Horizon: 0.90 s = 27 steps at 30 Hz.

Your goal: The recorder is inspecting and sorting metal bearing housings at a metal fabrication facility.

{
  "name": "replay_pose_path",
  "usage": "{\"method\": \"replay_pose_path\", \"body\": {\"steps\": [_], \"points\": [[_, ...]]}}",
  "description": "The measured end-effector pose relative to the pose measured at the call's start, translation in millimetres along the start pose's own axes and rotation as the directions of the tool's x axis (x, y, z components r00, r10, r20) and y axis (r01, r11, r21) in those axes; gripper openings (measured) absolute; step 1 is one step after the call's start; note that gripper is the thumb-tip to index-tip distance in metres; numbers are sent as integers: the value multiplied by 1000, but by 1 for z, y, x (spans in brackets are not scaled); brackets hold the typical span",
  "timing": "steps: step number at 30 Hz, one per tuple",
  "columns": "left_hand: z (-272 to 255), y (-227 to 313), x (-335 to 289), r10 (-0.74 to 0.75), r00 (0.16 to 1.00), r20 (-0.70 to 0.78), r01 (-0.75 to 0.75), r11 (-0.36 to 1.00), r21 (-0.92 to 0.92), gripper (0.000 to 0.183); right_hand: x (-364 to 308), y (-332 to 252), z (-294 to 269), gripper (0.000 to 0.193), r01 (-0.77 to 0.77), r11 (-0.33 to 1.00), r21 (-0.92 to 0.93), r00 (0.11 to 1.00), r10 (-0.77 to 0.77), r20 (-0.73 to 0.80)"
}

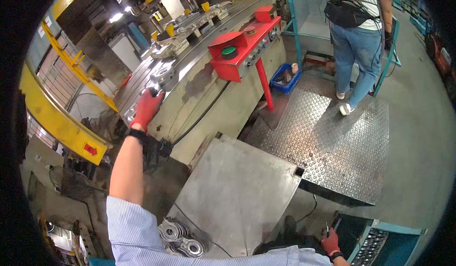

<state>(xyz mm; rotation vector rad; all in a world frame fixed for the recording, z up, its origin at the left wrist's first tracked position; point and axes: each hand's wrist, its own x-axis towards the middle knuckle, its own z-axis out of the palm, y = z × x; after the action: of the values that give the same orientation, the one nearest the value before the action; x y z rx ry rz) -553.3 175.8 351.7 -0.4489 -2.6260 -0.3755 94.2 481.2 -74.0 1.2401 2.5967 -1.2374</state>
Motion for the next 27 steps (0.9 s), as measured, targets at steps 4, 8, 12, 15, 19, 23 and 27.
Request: {"method": "replay_pose_path", "body": {"steps": [4, 8, 12, 15, 19, 23, 27], "points": [[23, 1, 41, -149, 982, 117, 96, 925, 367, 57, 0, 13, -2, 40, -93, 994, -49, 994, 90, -57], [41, -9, 58, -242, 944, 224, 87, 838, 538, 65, -4, 11, 0, 39, -102, 994, -44, 992, 98, -80], [49, -29, 67, -157, 953, 259, -4, 848, 530, 66, -2, 6, 6, 33, -62, 997, 49, 988, 68, -135], [47, -55, 69, -124, 954, 272, -48, 834, 549, 71, -2, -28, -13, 30, -171, 985, -1, 985, 171, -5], [59, -32, 55, 43, 967, 251, -174, 831, 528, 70, -1, -24, -6, 34, -218, 975, -29, 975, 217, -34], [45, -34, 39, 133, 966, 222, -245, 748, 617, 68, 5, -10, 7, 31, -79, 996, -36, 997, 78, -26], [51, -18, 2, 277, 953, 125, -297, 762, 575, 64, 8, -17, 2, 30, 13, 998, -55, 1000, -14, -12]]}}
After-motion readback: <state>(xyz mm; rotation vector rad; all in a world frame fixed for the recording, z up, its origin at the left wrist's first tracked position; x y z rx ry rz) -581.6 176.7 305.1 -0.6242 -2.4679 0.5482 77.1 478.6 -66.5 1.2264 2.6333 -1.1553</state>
